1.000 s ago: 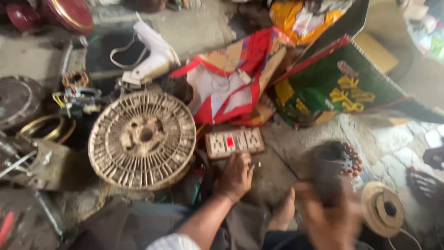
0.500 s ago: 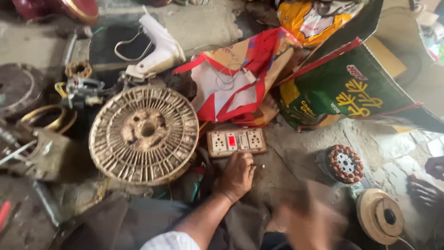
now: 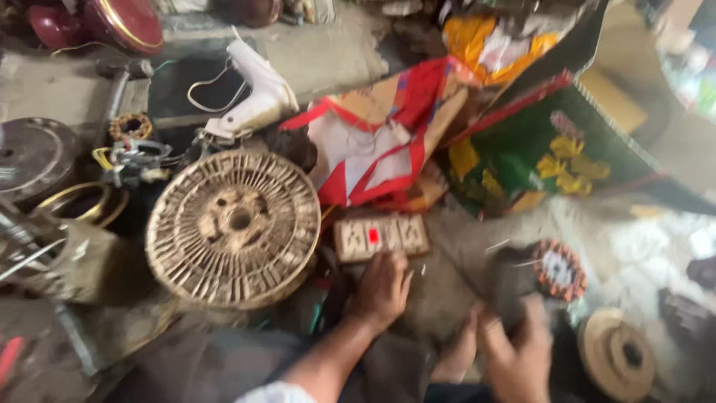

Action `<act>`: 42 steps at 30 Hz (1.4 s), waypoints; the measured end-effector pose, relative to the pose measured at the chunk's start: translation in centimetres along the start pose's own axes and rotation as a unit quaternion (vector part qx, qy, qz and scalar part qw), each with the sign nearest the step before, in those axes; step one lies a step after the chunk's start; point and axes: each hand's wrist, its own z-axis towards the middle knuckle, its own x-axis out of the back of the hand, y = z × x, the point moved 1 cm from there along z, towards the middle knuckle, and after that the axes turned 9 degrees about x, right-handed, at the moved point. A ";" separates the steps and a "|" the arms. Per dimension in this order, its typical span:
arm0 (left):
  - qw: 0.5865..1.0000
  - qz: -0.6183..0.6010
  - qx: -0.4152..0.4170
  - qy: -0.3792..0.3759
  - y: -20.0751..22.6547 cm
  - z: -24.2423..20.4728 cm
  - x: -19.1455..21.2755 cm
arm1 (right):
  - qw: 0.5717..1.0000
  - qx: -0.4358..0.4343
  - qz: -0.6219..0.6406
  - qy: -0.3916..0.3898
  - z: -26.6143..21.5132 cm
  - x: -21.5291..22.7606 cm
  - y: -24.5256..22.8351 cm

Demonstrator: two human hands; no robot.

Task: The person sits on the floor and repeatedly hammers a small cylindrical metal component, likely a motor part, using a metal pipe as a makeshift hammer. The person also uses a thin metal rod to adjust or inspect the interior of the component. The task involves repetitive striking and occasional inspection of the part.

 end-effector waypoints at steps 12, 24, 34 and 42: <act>0.404 -0.815 0.416 -0.005 5.9 7.5 12.0 | 0.866 -0.324 0.378 0.052 1.5 0.5 11.2; 0.365 -0.832 0.415 -0.044 13.0 7.4 15.2 | 0.837 -0.393 0.378 0.047 1.6 0.3 13.2; 0.485 -0.744 0.456 -0.050 13.0 6.2 15.5 | 0.961 -0.223 -0.155 -0.056 3.3 -1.7 15.9; 0.588 -0.678 0.441 -0.017 12.8 5.8 16.1 | 0.894 -0.338 -0.250 -0.152 4.6 -3.2 16.5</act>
